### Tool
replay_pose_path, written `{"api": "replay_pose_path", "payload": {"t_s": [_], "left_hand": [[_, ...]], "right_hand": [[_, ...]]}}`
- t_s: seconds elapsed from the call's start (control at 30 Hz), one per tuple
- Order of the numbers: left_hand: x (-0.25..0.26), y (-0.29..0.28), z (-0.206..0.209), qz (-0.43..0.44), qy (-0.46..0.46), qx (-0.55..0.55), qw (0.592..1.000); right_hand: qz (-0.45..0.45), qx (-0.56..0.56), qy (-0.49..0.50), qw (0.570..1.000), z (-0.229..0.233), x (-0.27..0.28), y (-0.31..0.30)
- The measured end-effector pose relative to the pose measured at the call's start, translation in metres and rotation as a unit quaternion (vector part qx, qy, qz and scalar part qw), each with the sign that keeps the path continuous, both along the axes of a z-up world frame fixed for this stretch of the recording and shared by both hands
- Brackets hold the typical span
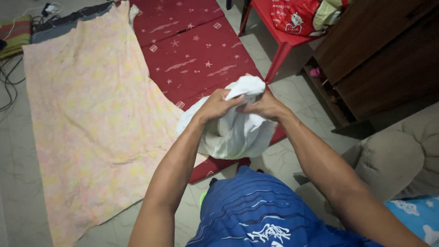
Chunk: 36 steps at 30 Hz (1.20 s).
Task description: The person unfolds a white patterned sheet and spreads it over a red mat on the floor. They smooth the sheet, fold it into a compact rectangle, and then place two cylindrical pillows on top of the folded sheet.
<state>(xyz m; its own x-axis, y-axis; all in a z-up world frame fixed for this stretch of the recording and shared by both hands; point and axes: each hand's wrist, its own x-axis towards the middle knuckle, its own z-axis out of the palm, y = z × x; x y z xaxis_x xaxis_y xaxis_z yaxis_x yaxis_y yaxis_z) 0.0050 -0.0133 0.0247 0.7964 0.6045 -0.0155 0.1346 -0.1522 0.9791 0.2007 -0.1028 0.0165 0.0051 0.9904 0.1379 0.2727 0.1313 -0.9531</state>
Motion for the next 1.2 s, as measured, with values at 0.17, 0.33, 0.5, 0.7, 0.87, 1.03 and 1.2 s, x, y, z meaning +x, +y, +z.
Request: {"api": "replay_pose_path", "payload": {"t_s": [0.17,0.33,0.5,0.7,0.87,1.03,1.2], "left_hand": [[-0.006,0.005,-0.008,-0.006,-0.058,0.02,0.998],[-0.024,0.016,-0.027,0.106,-0.108,-0.024,0.988],[-0.034,0.003,-0.062,0.066,-0.005,0.124,0.99],[-0.013,-0.002,-0.128,0.203,0.025,0.173,0.964],[-0.015,0.059,-0.181,0.321,-0.062,0.199,0.924],[-0.061,0.094,-0.139,0.35,-0.281,-0.038,0.893],[-0.098,0.085,-0.054,0.333,-0.42,-0.214,0.817]], "right_hand": [[0.019,-0.063,-0.155,0.986,0.018,-0.021,0.008],[-0.078,-0.051,-0.111,0.989,0.02,-0.028,0.018],[-0.028,-0.008,0.007,1.0,0.015,-0.011,0.023],[-0.035,0.058,0.117,0.991,-0.007,-0.022,0.041],[0.012,0.038,0.27,0.962,0.019,-0.039,0.054],[0.144,-0.076,0.392,0.905,0.033,-0.019,0.056],[-0.011,-0.16,0.001,0.987,-0.046,0.0,0.073]]}}
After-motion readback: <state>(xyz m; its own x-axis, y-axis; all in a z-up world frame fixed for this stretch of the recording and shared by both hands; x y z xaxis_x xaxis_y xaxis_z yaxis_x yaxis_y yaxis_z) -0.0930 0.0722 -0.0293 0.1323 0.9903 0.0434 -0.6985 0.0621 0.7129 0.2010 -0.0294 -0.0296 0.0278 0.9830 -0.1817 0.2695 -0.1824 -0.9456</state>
